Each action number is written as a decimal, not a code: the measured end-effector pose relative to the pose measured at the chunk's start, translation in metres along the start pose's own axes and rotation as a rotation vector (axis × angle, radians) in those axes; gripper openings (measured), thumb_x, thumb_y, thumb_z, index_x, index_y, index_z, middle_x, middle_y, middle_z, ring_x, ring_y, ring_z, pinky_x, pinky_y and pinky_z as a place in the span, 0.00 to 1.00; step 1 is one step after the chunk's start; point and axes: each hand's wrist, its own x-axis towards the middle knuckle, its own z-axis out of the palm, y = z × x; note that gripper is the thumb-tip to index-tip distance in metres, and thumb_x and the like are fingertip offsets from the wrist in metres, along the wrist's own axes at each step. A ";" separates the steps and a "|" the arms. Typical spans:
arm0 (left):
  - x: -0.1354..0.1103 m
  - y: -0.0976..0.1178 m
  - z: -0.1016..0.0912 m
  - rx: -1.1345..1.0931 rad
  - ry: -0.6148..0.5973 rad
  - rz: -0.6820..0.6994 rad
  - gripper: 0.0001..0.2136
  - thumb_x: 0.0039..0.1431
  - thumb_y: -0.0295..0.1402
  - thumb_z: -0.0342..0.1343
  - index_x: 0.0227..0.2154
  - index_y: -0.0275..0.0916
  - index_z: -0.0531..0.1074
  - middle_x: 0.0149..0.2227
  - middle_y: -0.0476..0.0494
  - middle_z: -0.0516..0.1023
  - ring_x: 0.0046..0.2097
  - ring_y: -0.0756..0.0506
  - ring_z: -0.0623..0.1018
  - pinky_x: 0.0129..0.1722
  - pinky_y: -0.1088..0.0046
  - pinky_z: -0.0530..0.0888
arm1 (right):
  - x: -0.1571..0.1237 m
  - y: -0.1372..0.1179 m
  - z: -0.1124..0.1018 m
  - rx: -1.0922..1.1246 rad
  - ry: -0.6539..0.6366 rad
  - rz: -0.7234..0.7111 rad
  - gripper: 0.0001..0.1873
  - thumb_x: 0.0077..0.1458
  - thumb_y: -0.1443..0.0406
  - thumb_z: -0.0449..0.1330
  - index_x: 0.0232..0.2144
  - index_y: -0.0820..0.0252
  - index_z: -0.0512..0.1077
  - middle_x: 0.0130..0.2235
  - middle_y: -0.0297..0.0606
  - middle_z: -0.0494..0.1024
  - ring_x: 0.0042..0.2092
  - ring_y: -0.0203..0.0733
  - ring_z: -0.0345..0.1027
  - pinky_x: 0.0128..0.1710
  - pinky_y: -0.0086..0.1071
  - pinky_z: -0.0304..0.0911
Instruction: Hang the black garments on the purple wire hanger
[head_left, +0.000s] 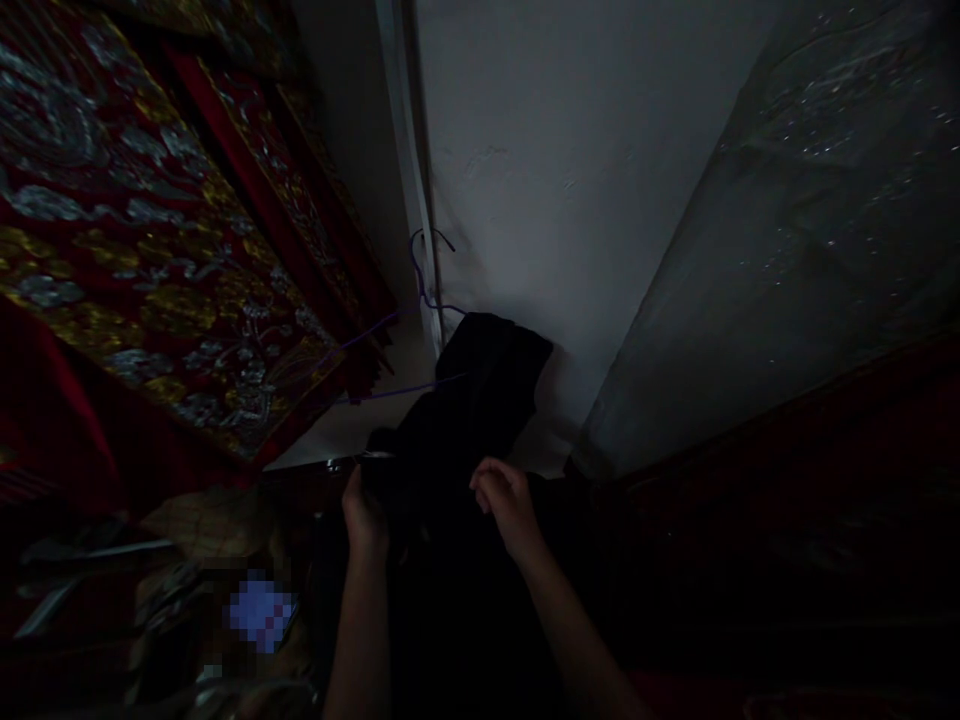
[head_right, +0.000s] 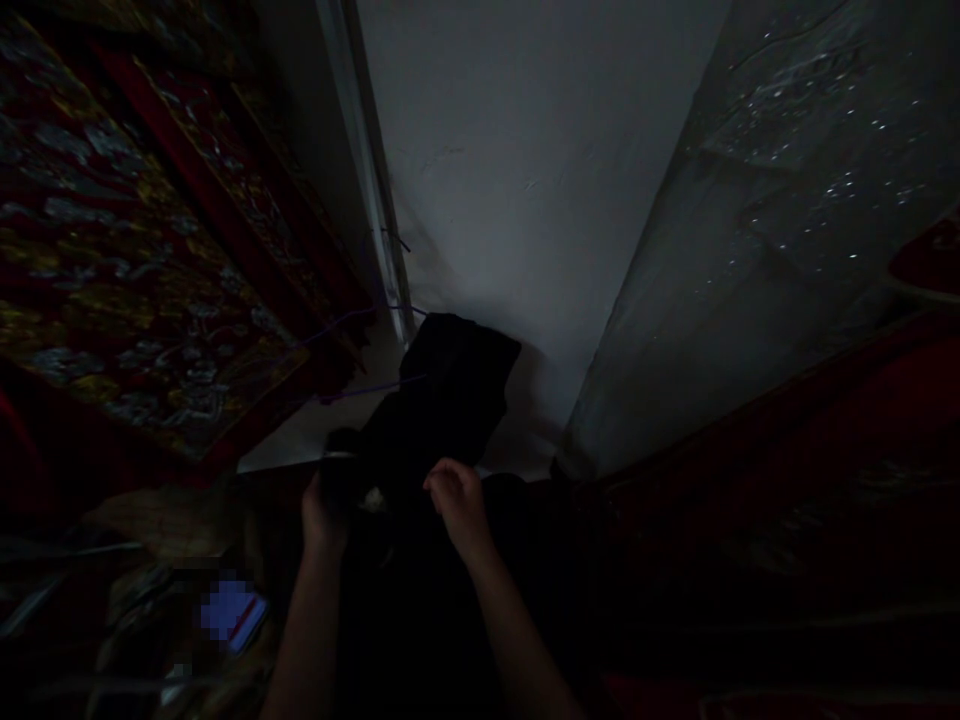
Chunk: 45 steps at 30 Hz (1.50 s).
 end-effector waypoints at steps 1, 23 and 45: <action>-0.006 -0.006 0.001 0.004 -0.023 -0.040 0.15 0.45 0.43 0.65 0.27 0.35 0.76 0.25 0.48 0.78 0.32 0.46 0.78 0.35 0.70 0.74 | 0.000 0.000 -0.004 -0.033 0.009 0.002 0.09 0.45 0.60 0.54 0.19 0.57 0.67 0.16 0.27 0.59 0.20 0.33 0.52 0.21 0.28 0.48; -0.040 0.034 0.016 0.741 -1.018 0.106 0.18 0.56 0.40 0.63 0.49 0.44 0.78 0.45 0.39 0.83 0.50 0.35 0.80 0.54 0.57 0.74 | 0.057 -0.103 -0.022 -0.287 -0.106 -0.523 0.24 0.39 0.71 0.52 0.38 0.56 0.78 0.41 0.36 0.80 0.45 0.45 0.72 0.47 0.35 0.65; 0.053 0.143 0.010 0.895 -0.603 0.713 0.19 0.47 0.25 0.48 0.41 0.41 0.76 0.56 0.41 0.76 0.62 0.38 0.71 0.65 0.58 0.61 | 0.101 -0.096 -0.056 -0.642 0.033 -0.367 0.18 0.47 0.56 0.60 0.13 0.58 0.64 0.16 0.31 0.65 0.21 0.34 0.57 0.20 0.28 0.45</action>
